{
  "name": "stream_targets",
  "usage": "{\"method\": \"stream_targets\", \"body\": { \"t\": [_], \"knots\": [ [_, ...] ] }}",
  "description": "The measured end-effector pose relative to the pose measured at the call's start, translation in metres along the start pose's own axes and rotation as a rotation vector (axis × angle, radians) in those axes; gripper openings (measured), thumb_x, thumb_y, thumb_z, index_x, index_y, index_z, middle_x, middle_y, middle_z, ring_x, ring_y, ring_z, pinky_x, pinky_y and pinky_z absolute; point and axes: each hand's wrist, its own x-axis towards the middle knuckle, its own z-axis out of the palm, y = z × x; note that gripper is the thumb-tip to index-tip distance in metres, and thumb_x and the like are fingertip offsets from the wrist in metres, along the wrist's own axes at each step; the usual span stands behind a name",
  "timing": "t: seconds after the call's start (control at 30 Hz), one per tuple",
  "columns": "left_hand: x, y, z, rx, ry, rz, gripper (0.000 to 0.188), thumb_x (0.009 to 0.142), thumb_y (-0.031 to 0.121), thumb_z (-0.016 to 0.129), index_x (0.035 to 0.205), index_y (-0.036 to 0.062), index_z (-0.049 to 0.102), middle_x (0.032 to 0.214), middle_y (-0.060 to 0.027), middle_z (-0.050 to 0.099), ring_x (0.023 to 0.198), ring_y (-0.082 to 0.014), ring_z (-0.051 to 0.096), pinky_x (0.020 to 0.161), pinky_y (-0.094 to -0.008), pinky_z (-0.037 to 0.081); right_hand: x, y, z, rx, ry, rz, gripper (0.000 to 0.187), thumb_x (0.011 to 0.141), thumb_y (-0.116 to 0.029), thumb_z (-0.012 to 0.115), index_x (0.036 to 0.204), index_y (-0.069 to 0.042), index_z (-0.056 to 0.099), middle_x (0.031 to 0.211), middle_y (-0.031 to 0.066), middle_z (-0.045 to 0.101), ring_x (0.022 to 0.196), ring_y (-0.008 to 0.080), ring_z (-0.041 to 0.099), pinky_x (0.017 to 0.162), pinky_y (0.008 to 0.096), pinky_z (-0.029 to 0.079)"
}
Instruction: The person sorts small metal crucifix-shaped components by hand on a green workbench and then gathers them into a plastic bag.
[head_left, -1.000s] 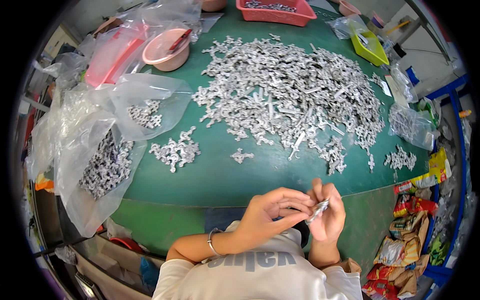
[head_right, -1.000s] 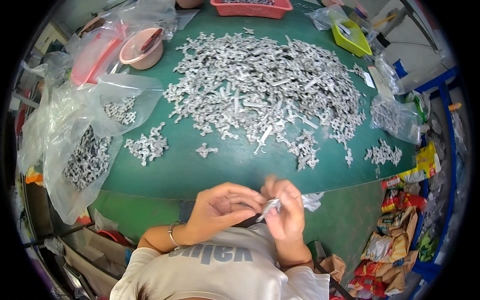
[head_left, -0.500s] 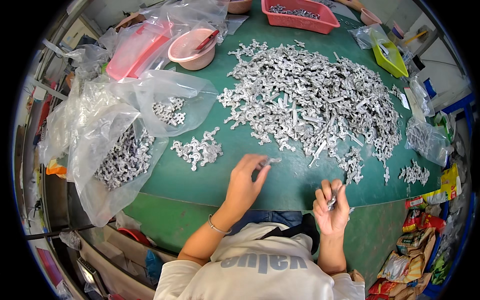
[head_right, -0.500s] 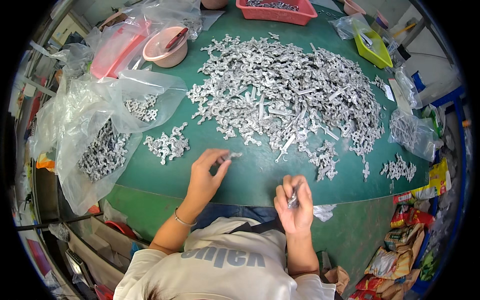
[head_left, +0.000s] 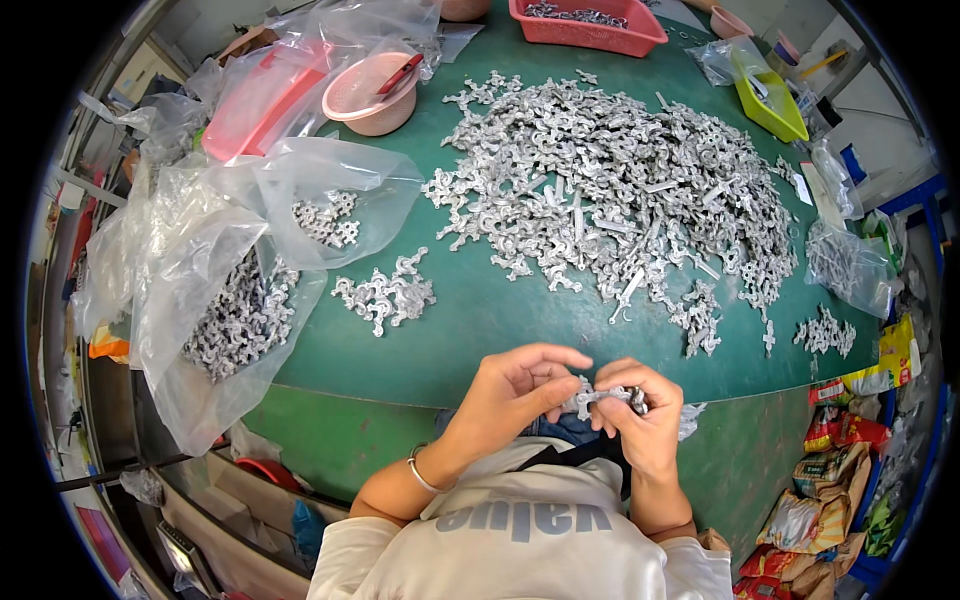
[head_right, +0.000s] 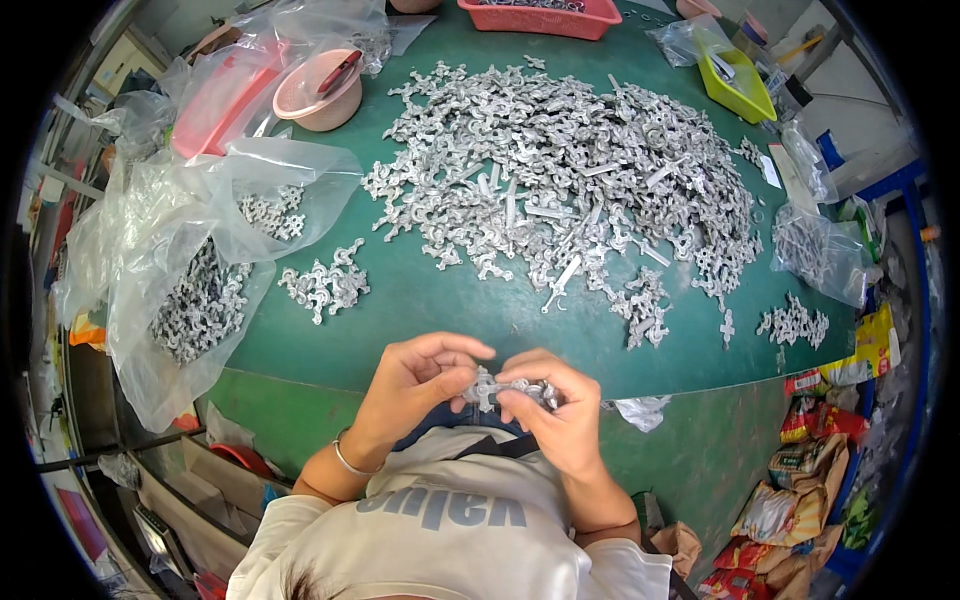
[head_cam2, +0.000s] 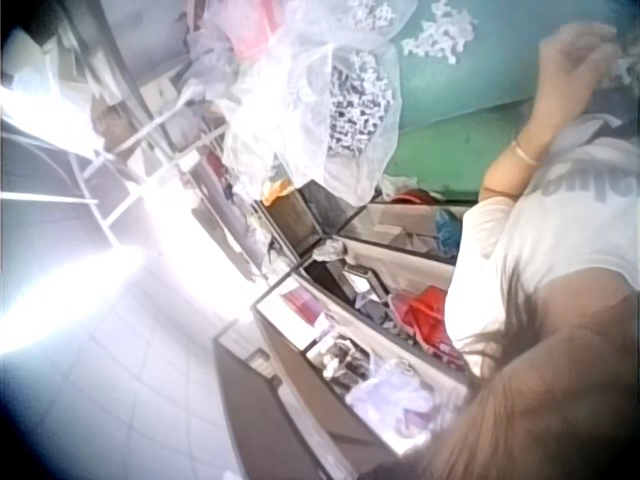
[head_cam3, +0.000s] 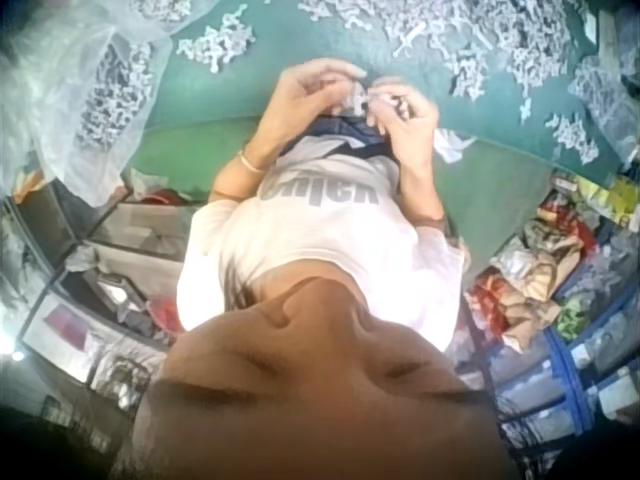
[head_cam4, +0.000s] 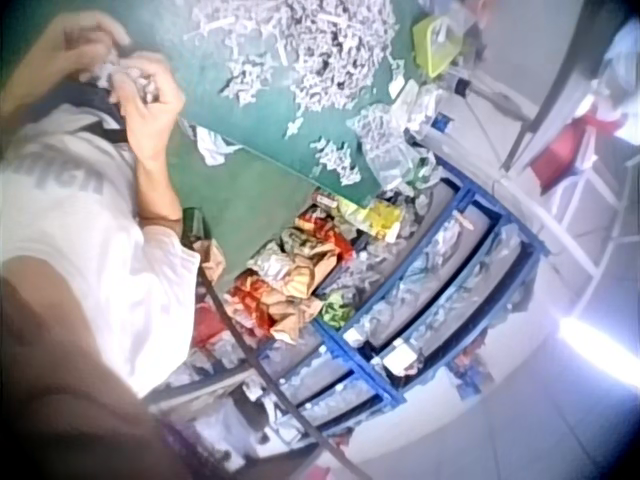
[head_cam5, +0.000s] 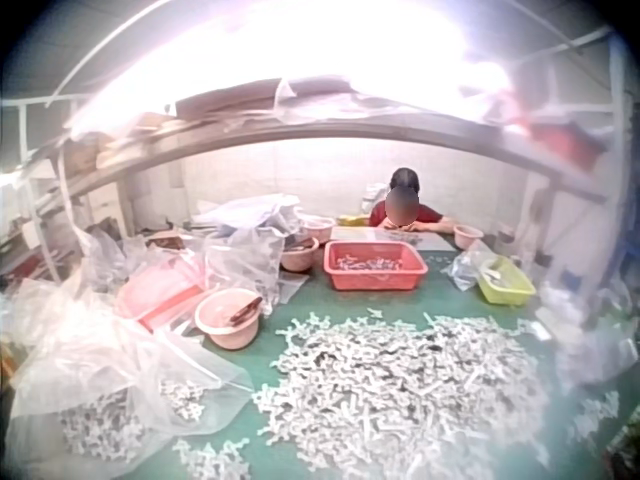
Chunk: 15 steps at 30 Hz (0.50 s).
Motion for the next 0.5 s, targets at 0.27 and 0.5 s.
{"method": "stream_targets", "body": {
  "t": [0.27, 0.5],
  "knots": [
    [-0.009, 0.001, 0.002, -0.039, -0.104, 0.185, 0.023, 0.08, -0.007, 0.056, 0.103, -0.0081, 0.055, 0.098, -0.0123, 0.056, 0.084, -0.0132, 0.057, 0.074, -0.0248, 0.048, -0.013, -0.006, 0.003, -0.066, 0.13, -0.158, 0.016, 0.068, 0.006, 0.067, 0.084, 0.004, 0.061, 0.082, 0.0132, 0.059, 0.061, 0.0132, 0.056, 0.052, 0.0211, 0.042],
    [-0.01, 0.001, 0.002, -0.087, -0.105, 0.171, 0.02, 0.08, -0.008, 0.056, 0.1, -0.0086, 0.058, 0.1, -0.015, 0.056, 0.085, -0.0169, 0.059, 0.076, -0.0268, 0.05, -0.014, -0.012, 0.003, -0.431, 0.129, -0.442, 0.024, 0.059, -0.001, 0.075, 0.079, 0.002, 0.063, 0.075, 0.012, 0.06, 0.063, 0.0151, 0.055, 0.055, 0.0241, 0.042]
  ]
}}
